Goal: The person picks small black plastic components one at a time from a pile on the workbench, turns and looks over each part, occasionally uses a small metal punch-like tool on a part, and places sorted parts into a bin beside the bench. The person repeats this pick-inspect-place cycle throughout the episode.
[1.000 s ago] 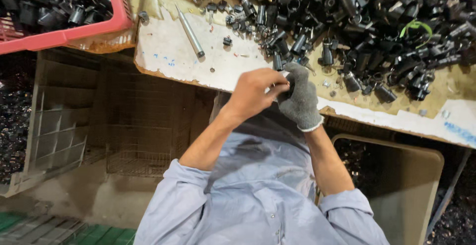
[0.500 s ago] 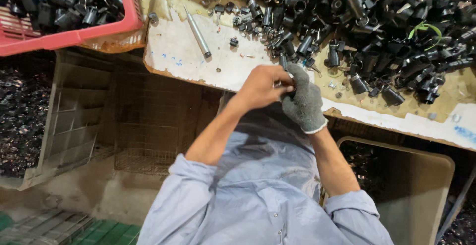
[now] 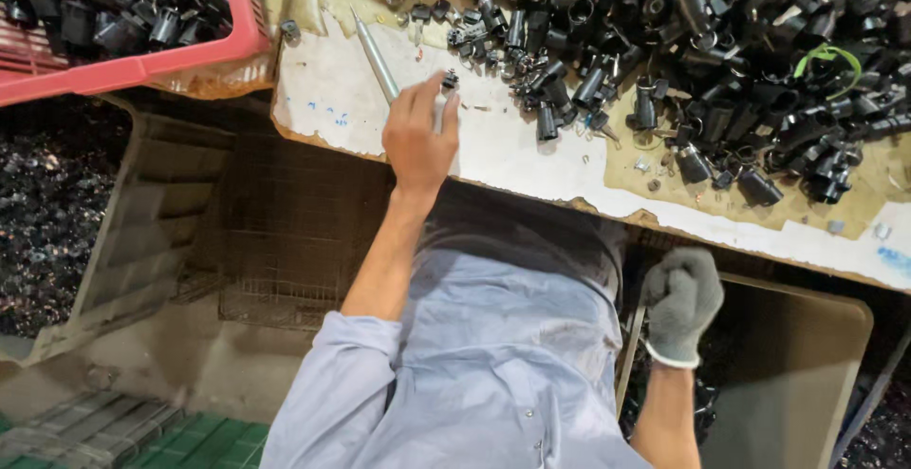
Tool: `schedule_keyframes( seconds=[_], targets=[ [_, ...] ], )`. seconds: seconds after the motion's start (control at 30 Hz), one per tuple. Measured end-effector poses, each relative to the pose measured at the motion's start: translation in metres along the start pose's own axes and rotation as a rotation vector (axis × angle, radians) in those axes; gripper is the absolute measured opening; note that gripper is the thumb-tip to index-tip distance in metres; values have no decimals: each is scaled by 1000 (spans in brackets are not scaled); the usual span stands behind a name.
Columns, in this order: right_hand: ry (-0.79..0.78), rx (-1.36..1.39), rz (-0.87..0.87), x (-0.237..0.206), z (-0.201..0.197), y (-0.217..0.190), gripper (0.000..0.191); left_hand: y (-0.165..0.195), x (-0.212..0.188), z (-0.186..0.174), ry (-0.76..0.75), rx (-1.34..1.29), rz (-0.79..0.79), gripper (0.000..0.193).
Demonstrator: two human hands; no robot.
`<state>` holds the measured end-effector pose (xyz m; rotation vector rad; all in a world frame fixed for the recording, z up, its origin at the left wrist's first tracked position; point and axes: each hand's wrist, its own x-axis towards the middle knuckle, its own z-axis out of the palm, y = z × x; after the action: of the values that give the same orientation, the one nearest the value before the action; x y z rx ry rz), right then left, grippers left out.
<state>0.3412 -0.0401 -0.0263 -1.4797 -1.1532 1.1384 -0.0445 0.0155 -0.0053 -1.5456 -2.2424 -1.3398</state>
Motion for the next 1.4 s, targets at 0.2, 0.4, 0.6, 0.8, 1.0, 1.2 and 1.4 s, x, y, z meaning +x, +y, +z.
schedule_keyframes(
  seconds=[0.2,0.4,0.6,0.8,1.0,1.2,1.4],
  targets=[
    [8,-1143,215,-5,-31,20,24,10,6,5,-143,215,-35,44],
    [129,-611,-404,0,23,-32,15,4,4,8,-121,139,-22,24],
    [37,-810,-858,86,103,-96,35,2,7,6,-138,-213,-170,13],
    [-3,-1080,-735,117,138,-119,30,5,5,4,-97,-131,-45,10],
    [-89,-173,-623,105,109,-132,24,14,0,3,-87,21,-14,13],
    [-205,420,-192,70,99,-134,10,20,6,4,-121,87,77,16],
    [-324,-206,-535,16,130,-114,19,14,4,6,-111,19,86,13]
  ],
)
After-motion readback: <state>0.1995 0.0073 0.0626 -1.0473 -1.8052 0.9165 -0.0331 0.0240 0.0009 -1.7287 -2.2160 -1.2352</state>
